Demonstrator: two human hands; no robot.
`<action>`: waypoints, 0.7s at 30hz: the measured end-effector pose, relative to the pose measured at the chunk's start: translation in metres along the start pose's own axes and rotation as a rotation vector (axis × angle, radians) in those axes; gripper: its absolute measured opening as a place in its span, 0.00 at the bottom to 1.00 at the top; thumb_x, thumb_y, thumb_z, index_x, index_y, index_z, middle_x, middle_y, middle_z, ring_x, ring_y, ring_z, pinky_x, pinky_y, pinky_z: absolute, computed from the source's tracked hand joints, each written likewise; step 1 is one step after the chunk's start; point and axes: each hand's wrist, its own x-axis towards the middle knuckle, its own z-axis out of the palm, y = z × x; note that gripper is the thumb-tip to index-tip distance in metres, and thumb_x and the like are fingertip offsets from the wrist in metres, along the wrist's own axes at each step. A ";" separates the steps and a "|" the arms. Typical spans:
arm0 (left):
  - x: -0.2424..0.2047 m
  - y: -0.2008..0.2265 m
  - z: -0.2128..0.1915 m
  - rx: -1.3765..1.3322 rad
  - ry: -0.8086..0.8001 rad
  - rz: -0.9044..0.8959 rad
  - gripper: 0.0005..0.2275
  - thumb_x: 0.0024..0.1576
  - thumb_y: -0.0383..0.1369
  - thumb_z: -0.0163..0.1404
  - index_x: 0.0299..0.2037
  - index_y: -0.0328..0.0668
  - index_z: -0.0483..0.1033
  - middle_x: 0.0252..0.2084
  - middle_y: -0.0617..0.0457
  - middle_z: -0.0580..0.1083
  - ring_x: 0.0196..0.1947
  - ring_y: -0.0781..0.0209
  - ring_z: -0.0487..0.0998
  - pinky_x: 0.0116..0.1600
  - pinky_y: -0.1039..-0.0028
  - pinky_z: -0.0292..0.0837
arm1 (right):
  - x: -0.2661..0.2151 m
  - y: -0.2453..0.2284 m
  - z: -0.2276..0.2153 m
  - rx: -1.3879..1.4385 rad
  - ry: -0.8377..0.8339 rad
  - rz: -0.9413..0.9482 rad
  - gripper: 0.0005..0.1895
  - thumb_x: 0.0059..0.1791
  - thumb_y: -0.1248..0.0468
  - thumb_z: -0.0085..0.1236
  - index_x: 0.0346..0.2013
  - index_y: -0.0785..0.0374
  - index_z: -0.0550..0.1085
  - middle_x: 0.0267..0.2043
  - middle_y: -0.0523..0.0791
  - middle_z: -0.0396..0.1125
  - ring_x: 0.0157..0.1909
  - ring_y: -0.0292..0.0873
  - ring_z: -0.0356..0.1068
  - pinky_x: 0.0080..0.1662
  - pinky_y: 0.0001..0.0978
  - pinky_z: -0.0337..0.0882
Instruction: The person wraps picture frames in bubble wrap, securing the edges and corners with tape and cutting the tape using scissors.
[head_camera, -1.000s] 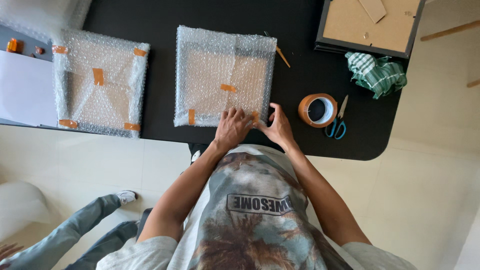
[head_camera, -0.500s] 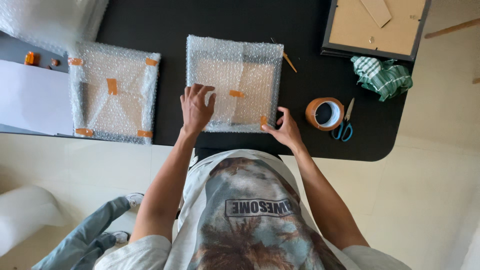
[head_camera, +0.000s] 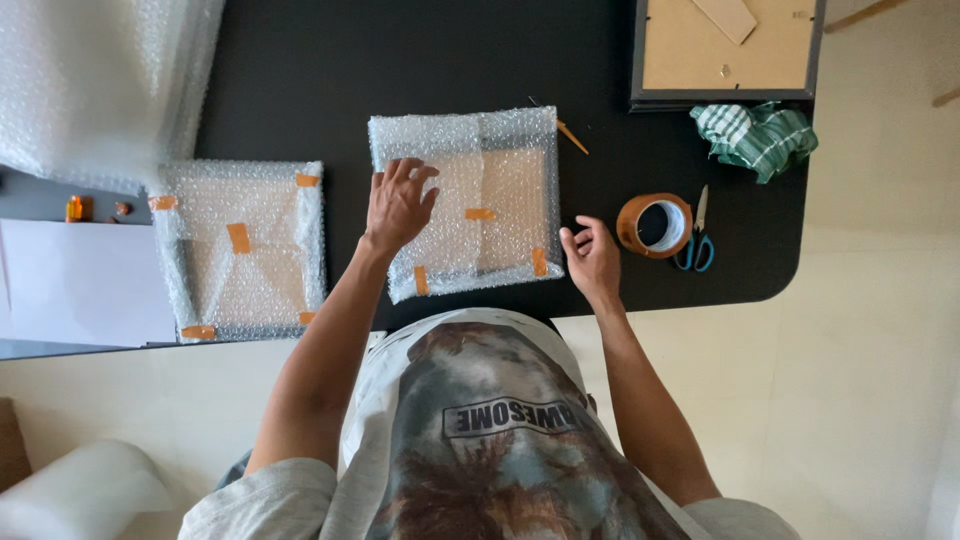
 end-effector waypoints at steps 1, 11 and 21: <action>0.001 0.006 0.000 -0.001 -0.007 0.008 0.11 0.64 0.37 0.52 0.56 0.56 0.77 0.55 0.54 0.72 0.61 0.54 0.70 0.59 0.60 0.66 | 0.000 -0.002 -0.009 -0.001 0.004 0.009 0.21 0.52 0.50 0.64 0.55 0.56 0.75 0.38 0.48 0.74 0.37 0.49 0.76 0.38 0.40 0.75; -0.009 0.063 0.016 -0.166 -0.043 0.127 0.10 0.64 0.37 0.51 0.53 0.54 0.77 0.54 0.52 0.72 0.59 0.53 0.70 0.59 0.60 0.68 | 0.037 0.103 -0.060 0.073 0.442 0.535 0.29 0.52 0.54 0.64 0.60 0.63 0.62 0.53 0.54 0.63 0.49 0.53 0.73 0.46 0.47 0.75; -0.015 0.093 -0.030 -0.498 0.119 0.222 0.12 0.59 0.39 0.58 0.53 0.62 0.78 0.50 0.59 0.75 0.53 0.55 0.76 0.53 0.59 0.73 | 0.029 -0.029 -0.080 0.206 0.133 -0.193 0.22 0.48 0.78 0.57 0.55 0.59 0.78 0.46 0.52 0.72 0.49 0.58 0.74 0.51 0.47 0.74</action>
